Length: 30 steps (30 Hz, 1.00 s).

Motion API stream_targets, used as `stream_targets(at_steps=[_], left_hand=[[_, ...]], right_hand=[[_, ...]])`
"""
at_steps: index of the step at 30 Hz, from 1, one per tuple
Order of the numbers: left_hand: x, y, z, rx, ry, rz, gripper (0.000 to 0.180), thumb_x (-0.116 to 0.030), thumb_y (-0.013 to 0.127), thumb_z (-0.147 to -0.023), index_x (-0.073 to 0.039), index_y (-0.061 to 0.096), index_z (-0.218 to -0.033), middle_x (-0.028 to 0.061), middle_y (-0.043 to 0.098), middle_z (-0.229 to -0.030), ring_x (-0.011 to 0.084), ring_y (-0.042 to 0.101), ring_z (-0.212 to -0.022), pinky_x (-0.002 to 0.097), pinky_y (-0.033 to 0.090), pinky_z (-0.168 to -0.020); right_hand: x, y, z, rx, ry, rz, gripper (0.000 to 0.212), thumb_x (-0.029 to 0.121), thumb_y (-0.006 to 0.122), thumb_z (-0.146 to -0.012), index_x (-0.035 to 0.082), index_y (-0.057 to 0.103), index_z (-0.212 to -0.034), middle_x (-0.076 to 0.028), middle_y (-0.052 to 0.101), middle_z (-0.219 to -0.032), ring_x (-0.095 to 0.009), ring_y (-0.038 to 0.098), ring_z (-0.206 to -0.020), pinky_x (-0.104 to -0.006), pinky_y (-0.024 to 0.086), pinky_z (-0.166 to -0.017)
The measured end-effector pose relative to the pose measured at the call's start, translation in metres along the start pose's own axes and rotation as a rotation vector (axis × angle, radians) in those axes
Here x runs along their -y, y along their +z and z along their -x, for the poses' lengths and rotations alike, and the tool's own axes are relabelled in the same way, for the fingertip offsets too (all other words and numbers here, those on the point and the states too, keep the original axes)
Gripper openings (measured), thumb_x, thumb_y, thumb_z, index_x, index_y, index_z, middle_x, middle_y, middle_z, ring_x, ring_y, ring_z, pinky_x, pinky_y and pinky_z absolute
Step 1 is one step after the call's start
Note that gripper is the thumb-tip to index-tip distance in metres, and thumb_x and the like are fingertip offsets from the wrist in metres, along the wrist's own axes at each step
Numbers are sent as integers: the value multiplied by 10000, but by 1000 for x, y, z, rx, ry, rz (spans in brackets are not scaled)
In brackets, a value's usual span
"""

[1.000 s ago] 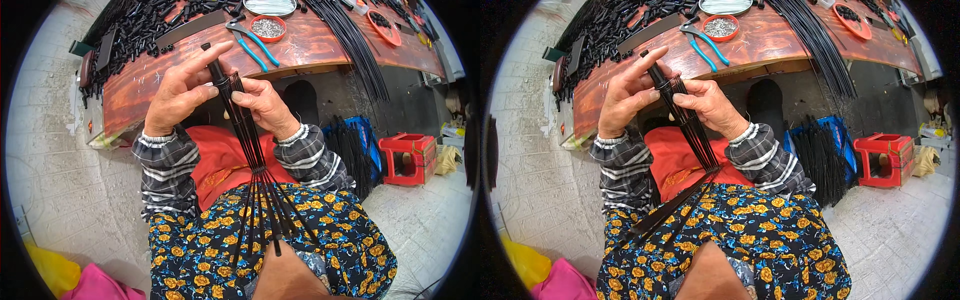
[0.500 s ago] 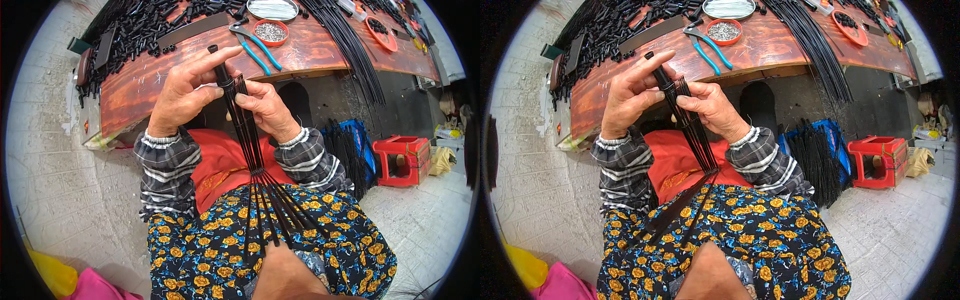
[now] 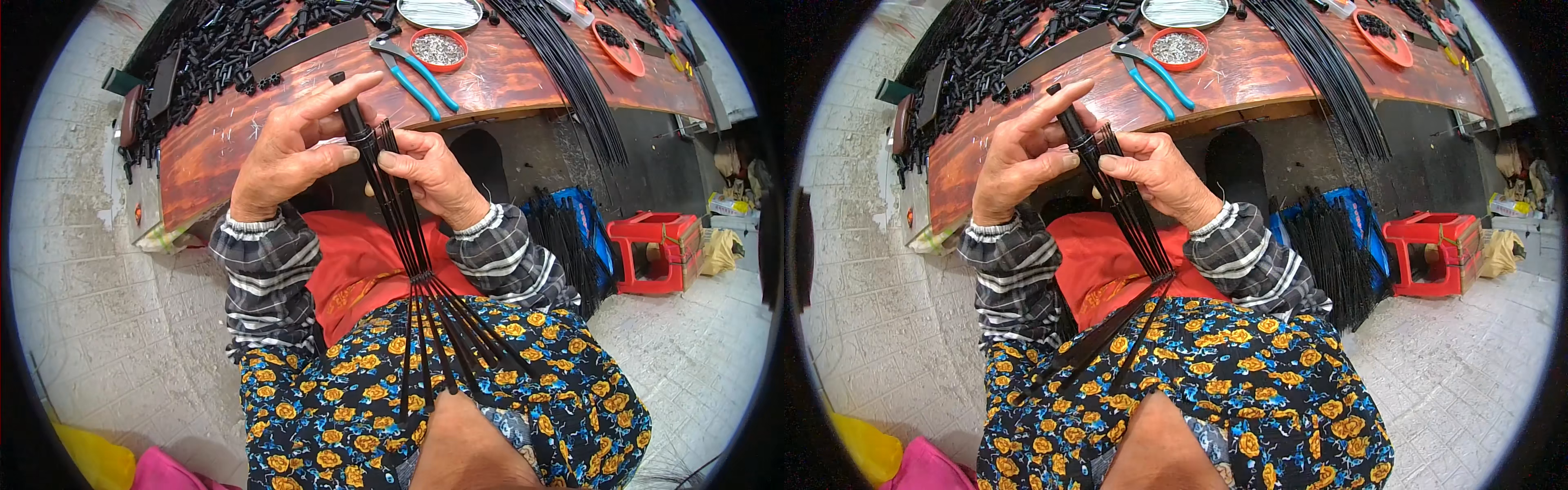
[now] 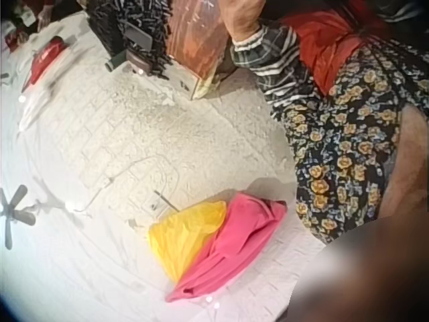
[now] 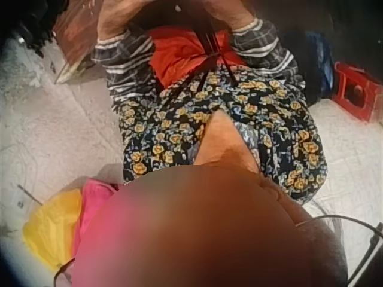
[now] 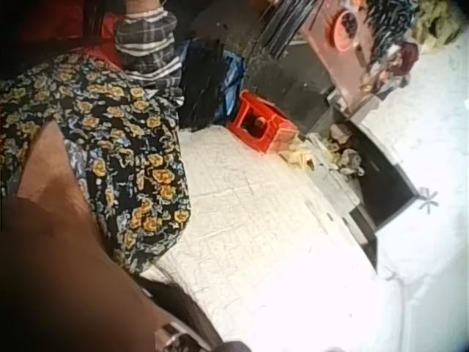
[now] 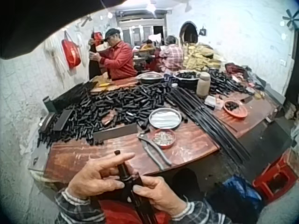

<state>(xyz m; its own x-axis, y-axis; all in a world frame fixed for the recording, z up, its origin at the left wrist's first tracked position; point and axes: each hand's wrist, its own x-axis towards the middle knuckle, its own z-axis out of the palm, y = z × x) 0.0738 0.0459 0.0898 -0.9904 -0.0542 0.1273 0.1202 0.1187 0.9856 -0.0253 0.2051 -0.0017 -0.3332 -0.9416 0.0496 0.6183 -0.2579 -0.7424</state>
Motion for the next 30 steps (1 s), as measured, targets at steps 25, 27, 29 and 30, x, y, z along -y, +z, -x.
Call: stream_targets(at_steps=[25,27,29,30], left_hand=[[-1,15,-5,-176,10,-72,590,128,551,-710,-7,533,-1284,64,600,-994,122,615,-892,228,496,-762],[0,15,-5,-167,23,-49,586,131,550,-706,7,532,-1279,76,603,-1003,130,618,-888,240,502,-781],[2,16,-2,-189,55,31,580,141,544,-699,34,528,-1269,84,604,-999,131,615,-880,237,498,-773],[3,16,0,-184,49,25,580,141,544,-699,34,528,-1269,84,604,-999,131,615,-880,237,498,-773]], right_hand=[[5,9,2,-41,-39,-5,281,89,694,-820,-16,625,-1072,-33,643,-864,-100,624,-720,-234,538,-652],[4,10,2,-40,-58,2,289,93,689,-830,-18,624,-1089,-24,639,-853,-96,620,-715,-228,534,-650],[5,13,2,-35,-73,-5,293,89,686,-834,-23,622,-1096,-24,638,-854,-94,618,-713,-224,531,-649],[4,14,2,-28,-86,-5,296,85,683,-837,-29,620,-1103,-24,638,-854,-91,616,-711,-221,528,-647]])
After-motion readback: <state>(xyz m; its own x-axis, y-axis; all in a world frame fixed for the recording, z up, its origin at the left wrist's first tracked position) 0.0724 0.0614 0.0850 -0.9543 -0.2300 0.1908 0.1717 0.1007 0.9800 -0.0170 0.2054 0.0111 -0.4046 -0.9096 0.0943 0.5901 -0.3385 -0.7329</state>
